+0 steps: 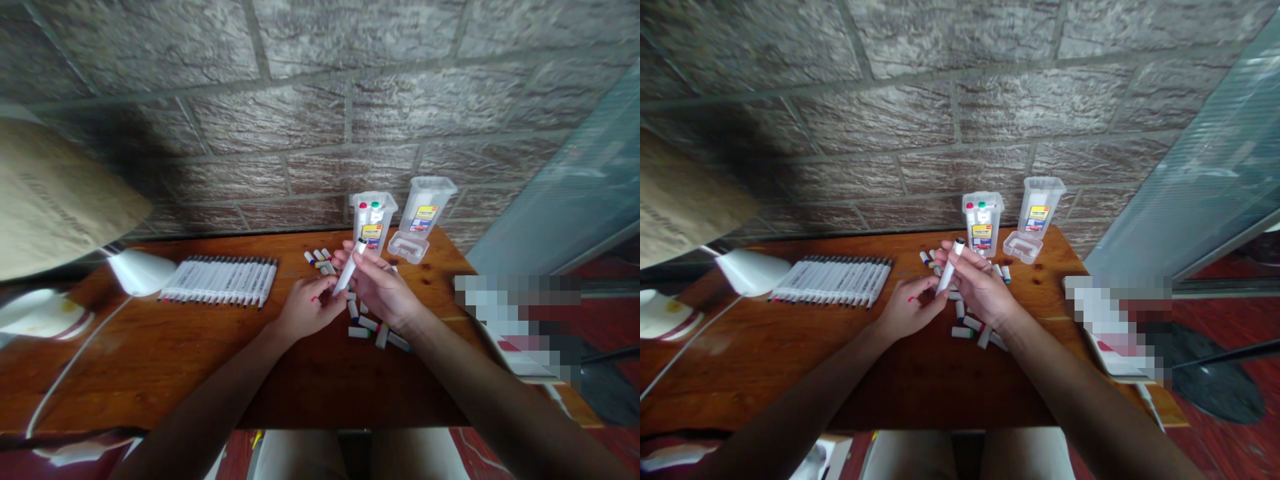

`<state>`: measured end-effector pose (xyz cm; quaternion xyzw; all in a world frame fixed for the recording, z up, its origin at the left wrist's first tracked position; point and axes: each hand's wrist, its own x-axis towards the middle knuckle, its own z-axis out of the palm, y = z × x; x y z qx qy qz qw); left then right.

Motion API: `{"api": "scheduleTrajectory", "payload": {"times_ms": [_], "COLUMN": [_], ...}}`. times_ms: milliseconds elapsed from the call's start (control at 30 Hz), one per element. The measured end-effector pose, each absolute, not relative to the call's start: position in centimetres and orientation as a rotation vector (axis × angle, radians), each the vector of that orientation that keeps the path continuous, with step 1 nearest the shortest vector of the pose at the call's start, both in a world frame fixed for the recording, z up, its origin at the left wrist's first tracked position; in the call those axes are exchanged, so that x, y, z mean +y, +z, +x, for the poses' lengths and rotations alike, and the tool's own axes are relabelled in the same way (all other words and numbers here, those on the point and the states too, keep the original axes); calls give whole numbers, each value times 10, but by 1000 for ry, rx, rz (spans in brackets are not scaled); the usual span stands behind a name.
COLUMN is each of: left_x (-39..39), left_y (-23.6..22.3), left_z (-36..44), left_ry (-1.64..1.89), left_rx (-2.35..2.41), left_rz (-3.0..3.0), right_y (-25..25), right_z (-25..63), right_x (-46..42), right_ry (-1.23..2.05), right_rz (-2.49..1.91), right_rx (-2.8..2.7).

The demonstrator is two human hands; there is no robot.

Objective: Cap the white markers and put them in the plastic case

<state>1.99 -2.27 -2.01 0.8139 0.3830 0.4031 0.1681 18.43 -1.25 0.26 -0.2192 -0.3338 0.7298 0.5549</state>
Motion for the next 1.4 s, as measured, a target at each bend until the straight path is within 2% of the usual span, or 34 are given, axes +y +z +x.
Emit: {"api": "scheduleTrajectory", "payload": {"times_ms": [533, 800, 1133, 1400], "left_x": [-19, -21, -23, -22], "left_y": [-23, -17, -15, -17], "left_z": [15, 17, 17, 16], "left_ry": [1218, 1157, 1075, 1104], "left_rx": [1095, 1082, 1069, 1072], "left_rz": [2318, 2275, 2294, 2313], "right_y": [-9, -7, 22, 19], "right_z": [182, 181, 191, 198], "right_x": [-12, -11, -14, -16], "right_ry": [1601, 1504, 1757, 1880], "right_rz": [-628, -632, -389, -308], "right_rx": [-1104, -927, -637, -591]}}
